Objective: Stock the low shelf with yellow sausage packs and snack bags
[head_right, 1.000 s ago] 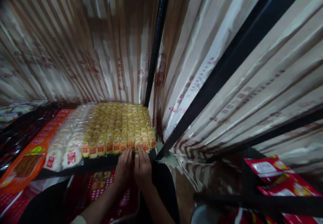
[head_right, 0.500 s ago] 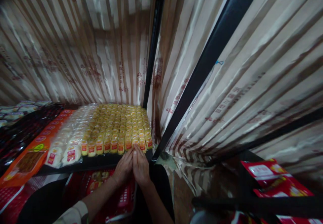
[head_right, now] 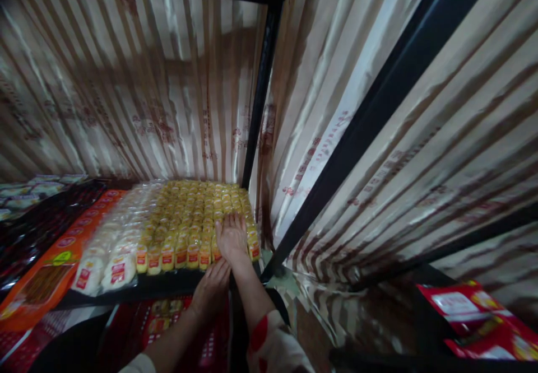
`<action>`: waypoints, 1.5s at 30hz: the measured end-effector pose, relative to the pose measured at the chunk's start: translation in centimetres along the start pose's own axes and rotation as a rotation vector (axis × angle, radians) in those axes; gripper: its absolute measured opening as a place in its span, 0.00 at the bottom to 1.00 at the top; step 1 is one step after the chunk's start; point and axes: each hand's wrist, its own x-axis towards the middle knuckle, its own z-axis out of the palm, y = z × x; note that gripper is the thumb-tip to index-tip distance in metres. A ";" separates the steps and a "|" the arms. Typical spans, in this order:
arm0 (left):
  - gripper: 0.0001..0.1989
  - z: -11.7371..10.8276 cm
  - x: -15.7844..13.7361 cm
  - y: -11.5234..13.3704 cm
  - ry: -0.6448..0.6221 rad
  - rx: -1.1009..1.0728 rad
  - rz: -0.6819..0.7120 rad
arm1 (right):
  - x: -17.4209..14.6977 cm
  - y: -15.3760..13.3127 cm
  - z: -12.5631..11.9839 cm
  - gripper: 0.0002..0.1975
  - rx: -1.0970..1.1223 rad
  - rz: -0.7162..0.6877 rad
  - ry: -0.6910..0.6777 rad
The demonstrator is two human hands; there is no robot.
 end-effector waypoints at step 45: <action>0.23 1.1 -0.2 0.1 0.085 -0.061 -0.002 | 4.7 -0.5 -1.1 0.27 0.223 -0.024 0.294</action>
